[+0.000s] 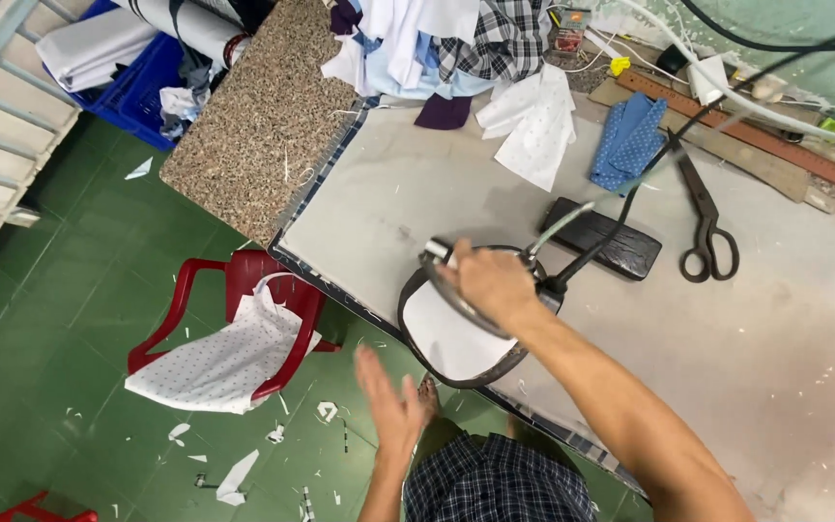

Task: The person cuts a white fabric piece with shears, places it on a curved ironing board, and irons it repeatedly with a steam iron. They also use a small black block to press the fabric while ironing.

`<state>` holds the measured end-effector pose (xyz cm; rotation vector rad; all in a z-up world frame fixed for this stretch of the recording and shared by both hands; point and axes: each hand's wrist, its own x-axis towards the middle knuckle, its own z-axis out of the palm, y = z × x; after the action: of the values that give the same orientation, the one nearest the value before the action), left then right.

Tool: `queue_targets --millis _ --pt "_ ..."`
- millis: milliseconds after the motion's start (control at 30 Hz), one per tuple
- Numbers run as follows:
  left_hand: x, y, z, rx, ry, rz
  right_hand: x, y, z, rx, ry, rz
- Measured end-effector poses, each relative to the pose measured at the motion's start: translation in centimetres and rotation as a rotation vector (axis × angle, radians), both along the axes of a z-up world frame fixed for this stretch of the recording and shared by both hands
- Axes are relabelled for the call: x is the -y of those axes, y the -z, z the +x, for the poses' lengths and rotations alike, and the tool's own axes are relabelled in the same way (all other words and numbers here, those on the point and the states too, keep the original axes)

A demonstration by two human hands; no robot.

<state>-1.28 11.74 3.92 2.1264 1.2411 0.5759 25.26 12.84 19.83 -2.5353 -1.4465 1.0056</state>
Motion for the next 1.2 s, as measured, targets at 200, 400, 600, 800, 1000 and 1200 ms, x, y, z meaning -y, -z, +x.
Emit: queue_targets --millis 200,400,600,800,1000,1200 --pt "-0.5 -0.9 5.2 -0.234 0.324 0.179 2.0 1.5 5.8 0.032 0.302 0.021" --pt "-0.6 1.1 5.6 -0.384 0.375 0.217 7.8 5.2 9.3 -0.032 0.484 0.094" --pt "-1.4 2.1 5.4 -0.4 0.339 0.245 13.2 9.9 8.8 -0.077 0.545 0.145" --pt "-1.5 -1.3 18.2 -0.12 0.59 0.485 23.4 2.2 5.1 -0.269 0.438 -0.016" --pt "0.8 0.1 30.7 -0.488 0.841 0.35 40.9 3.2 7.2 -0.152 0.889 -0.314" --pt "5.5 6.0 30.2 -0.47 0.883 0.457 55.4 5.5 12.3 0.041 1.459 -0.172"
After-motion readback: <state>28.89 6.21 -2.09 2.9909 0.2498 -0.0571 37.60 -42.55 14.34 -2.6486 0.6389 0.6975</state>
